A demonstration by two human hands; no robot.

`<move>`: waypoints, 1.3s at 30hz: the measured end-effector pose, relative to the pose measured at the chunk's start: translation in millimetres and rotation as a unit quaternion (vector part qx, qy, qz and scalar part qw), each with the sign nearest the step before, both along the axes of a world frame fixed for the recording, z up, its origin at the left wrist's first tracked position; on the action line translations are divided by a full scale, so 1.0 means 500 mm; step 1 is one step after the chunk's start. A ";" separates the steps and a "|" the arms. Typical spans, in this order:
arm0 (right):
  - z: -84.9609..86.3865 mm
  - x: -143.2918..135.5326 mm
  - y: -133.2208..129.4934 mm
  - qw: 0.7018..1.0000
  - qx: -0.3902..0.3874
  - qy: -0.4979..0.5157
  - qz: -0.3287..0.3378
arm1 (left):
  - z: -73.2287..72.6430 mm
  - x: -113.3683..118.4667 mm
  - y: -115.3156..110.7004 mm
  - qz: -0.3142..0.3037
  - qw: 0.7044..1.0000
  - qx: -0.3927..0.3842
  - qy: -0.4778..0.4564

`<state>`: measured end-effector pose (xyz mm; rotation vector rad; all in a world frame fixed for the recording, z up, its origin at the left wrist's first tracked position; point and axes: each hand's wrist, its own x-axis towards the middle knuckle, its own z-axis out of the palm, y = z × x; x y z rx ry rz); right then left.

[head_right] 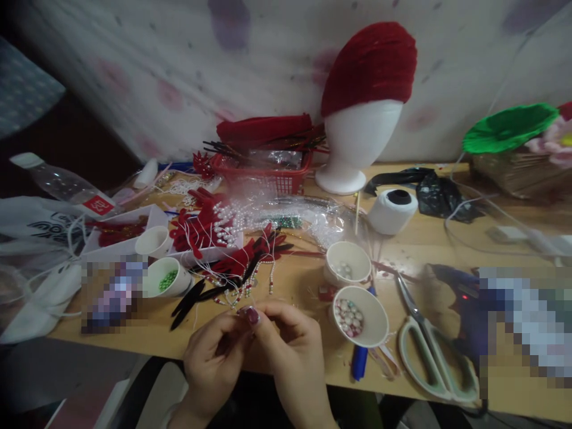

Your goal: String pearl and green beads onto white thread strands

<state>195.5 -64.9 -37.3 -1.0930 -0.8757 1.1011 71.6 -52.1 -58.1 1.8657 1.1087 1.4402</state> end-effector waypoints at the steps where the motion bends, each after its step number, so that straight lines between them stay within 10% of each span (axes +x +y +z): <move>1: 0.002 0.004 0.000 1.000 0.010 -0.016 -0.007 | -0.004 -0.001 0.000 -0.026 0.999 -0.034 -0.028; 9: 0.032 0.024 0.001 0.981 0.064 -0.184 -0.011 | 0.027 -0.029 0.015 -0.085 0.941 -0.241 -0.220; 25: 0.021 0.026 0.012 0.958 0.099 -0.267 0.029 | 0.045 -0.008 0.040 -0.030 0.960 -0.186 -0.208; 39: 0.011 0.033 0.024 0.914 0.218 -0.336 0.066 | 0.034 -0.011 0.036 -0.072 0.897 -0.285 -0.330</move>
